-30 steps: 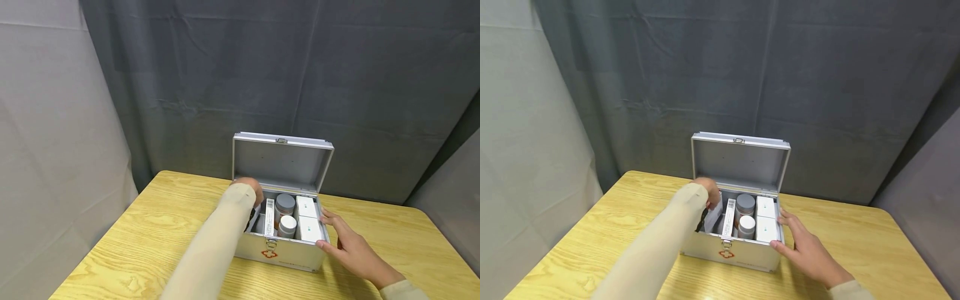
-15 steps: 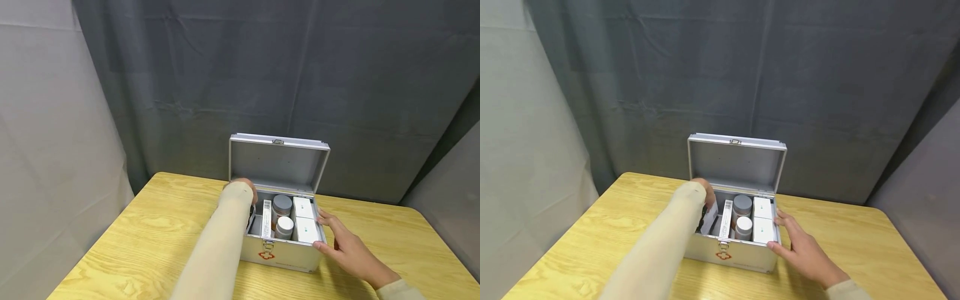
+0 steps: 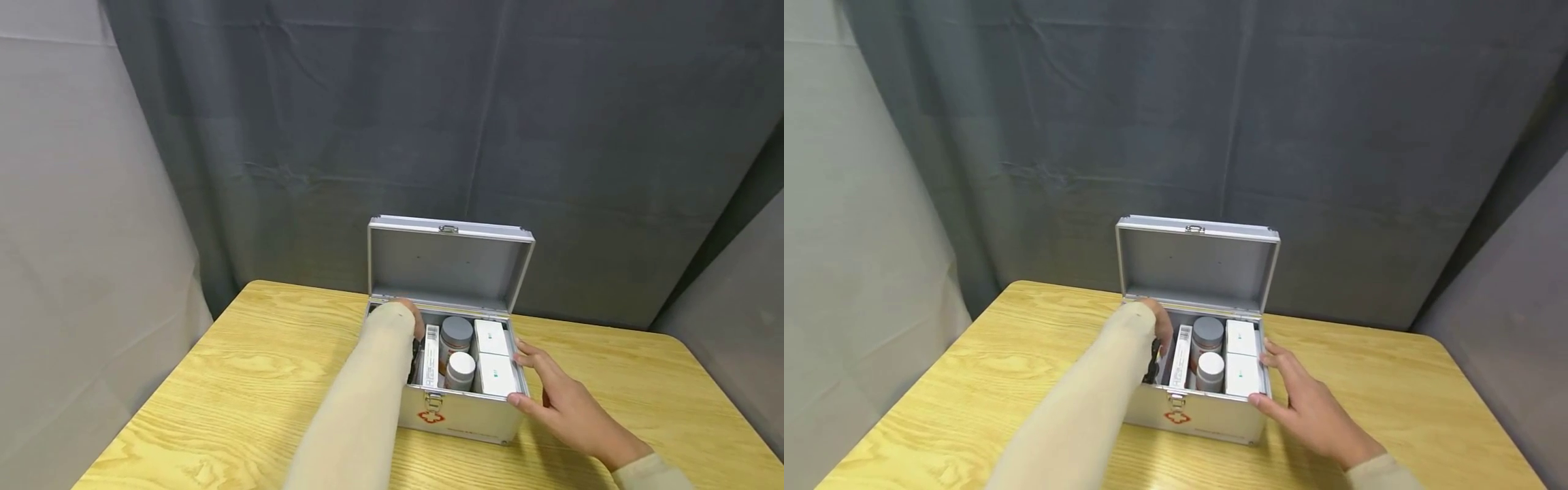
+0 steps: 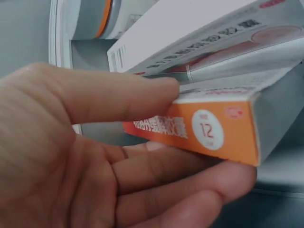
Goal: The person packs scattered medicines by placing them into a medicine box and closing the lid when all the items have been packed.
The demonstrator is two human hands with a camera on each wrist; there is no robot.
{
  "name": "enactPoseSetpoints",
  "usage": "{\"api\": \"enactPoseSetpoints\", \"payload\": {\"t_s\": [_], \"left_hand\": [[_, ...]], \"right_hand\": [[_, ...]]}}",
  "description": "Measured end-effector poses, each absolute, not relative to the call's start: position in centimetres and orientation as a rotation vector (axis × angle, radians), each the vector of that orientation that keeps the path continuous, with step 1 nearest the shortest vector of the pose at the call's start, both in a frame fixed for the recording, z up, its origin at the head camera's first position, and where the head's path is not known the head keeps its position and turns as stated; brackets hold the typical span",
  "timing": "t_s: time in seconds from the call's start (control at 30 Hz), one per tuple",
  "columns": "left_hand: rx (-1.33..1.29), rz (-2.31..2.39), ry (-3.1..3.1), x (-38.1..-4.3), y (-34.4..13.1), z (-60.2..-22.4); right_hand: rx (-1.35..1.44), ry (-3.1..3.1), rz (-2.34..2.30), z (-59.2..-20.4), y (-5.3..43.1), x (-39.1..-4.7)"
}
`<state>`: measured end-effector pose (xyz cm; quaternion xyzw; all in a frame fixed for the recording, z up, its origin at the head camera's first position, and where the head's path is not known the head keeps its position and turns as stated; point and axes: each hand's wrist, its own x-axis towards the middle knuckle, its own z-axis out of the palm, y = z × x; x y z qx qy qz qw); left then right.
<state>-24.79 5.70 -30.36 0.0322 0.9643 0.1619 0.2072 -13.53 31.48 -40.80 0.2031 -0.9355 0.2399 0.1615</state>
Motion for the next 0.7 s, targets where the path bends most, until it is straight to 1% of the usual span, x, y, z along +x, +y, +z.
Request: {"api": "enactPoseSetpoints", "payload": {"t_s": [0.07, 0.17, 0.27, 0.3, 0.33, 0.43, 0.53, 0.6, 0.7], "left_hand": [[0.085, 0.382, 2.671, -26.6, 6.0, -31.9], [0.089, 0.280, 2.681, -31.0, 6.6, -36.3], [0.094, 0.288, 2.658, -32.8, 6.8, -38.0], [0.086, 0.344, 2.648, -32.6, 6.8, -37.9], [0.079, 0.406, 2.637, -31.7, 6.6, -37.1], [0.054, 0.536, 2.629, -27.8, 5.9, -33.6], [0.050, 0.489, 2.620, -25.6, 5.8, -31.3], [0.048, 0.414, 2.581, -25.8, 5.9, -31.1], [0.041, 0.333, 2.511, -27.2, 6.3, -32.1]], "right_hand": [[0.570, -2.680, 0.687, -40.8, 31.4, -13.5], [0.562, -2.686, 0.689, -40.8, 31.3, -13.4], [0.559, -2.680, 0.695, -40.8, 31.3, -13.4], [0.562, -2.677, 0.695, -40.8, 31.3, -13.4], [0.564, -2.675, 0.693, -40.8, 31.3, -13.4], [0.566, -2.673, 0.690, -40.9, 31.3, -13.5], [0.563, -2.674, 0.683, -40.9, 31.3, -13.6], [0.562, -2.673, 0.681, -40.8, 31.3, -13.5], [0.566, -2.670, 0.680, -40.7, 31.5, -13.5]]}}
